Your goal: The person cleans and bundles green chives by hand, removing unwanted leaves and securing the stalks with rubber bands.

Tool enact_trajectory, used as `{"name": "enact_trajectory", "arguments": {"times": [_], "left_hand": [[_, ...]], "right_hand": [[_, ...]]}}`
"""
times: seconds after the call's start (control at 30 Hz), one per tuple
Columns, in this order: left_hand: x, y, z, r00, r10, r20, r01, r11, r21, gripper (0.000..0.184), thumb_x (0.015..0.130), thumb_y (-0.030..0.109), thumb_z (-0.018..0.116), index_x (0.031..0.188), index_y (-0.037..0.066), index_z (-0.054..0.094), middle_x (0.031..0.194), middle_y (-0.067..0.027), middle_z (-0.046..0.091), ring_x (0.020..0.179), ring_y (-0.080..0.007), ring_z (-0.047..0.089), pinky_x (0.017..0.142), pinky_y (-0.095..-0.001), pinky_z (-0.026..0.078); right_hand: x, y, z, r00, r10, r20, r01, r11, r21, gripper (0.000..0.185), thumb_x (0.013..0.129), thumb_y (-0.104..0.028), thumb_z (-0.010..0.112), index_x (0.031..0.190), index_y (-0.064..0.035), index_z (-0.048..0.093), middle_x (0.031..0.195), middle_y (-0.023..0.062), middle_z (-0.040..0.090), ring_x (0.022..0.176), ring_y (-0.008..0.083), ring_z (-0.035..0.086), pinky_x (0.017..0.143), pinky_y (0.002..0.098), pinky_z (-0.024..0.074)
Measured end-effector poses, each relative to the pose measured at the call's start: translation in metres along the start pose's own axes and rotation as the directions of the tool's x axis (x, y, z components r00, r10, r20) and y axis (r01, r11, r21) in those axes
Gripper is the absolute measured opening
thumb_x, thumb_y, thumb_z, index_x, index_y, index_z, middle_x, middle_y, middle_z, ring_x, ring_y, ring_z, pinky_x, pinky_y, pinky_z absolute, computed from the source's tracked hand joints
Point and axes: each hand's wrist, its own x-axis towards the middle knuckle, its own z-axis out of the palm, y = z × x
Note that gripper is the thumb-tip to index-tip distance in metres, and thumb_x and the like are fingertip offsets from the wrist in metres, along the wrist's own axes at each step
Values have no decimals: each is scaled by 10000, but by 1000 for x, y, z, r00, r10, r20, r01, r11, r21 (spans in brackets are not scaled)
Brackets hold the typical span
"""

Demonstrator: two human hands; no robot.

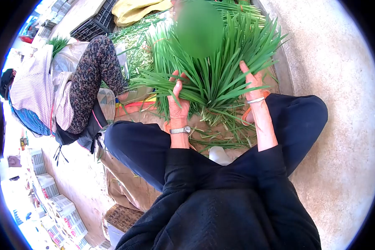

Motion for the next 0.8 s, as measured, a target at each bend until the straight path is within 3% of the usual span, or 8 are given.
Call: {"name": "enact_trajectory", "arguments": {"times": [0.17,0.33,0.43,0.57,0.63,0.67,0.77,0.8], "left_hand": [[-3,1,6,1000,2,-10,-2,999,-34,487,771,67,664,1209,28,455,1168,-133,542,1089,-228,504,968,-371,394],[7,-13,-12,997,81,1,-81,995,-55,338,793,23,641,1107,66,525,1181,-90,547,1058,-181,520,931,-346,414],[6,-9,-7,994,24,109,-21,999,-35,283,806,2,624,1071,68,548,1137,-64,569,1031,-157,533,897,-322,424],[6,-10,2,998,-1,60,-3,998,69,270,801,8,629,1059,51,561,1033,-57,609,986,-151,556,878,-293,427],[9,-13,-1,999,15,41,-23,977,214,259,829,29,597,1083,52,551,1087,-81,593,1032,-185,542,943,-362,401],[9,-15,-2,1000,-16,26,9,973,230,376,783,10,630,1145,19,530,1123,-81,582,1043,-170,540,930,-296,411],[7,-10,13,1000,-9,9,6,947,321,540,735,8,647,1245,11,469,1224,-107,522,1151,-202,483,981,-327,380],[4,-3,20,998,-49,27,36,927,373,777,684,32,679,1371,17,316,1339,-137,414,1239,-235,405,1027,-360,339]], "right_hand": [[-1,-2,1,999,10,-36,-10,1000,7,448,830,-141,667,1236,-40,507,1214,37,536,1078,139,494,938,291,376],[1,-4,2,1000,-11,-28,12,1000,25,390,846,-115,646,1215,-55,534,1200,19,550,1049,136,522,907,302,415],[4,-2,1,999,-1,-43,3,998,58,387,840,-129,657,1202,-55,545,1177,18,564,1042,143,524,906,303,413],[27,30,-29,999,-15,-28,17,998,59,432,814,-148,687,1203,-42,532,1170,28,564,1039,160,523,908,302,409],[27,18,-23,998,-56,-25,54,995,-78,457,803,-143,695,1210,-36,516,1183,42,553,1041,167,520,904,303,412],[26,12,-18,996,-84,-41,78,989,-125,437,804,-138,693,1195,-34,527,1169,44,560,1034,167,522,899,306,414],[25,4,0,993,-96,-68,89,991,-98,391,813,-137,683,1165,-28,551,1129,43,581,1021,166,526,895,307,416],[21,-1,8,997,-14,-71,12,1000,-19,386,816,-137,680,1165,-28,554,1121,38,588,1018,162,529,895,308,418]]}}
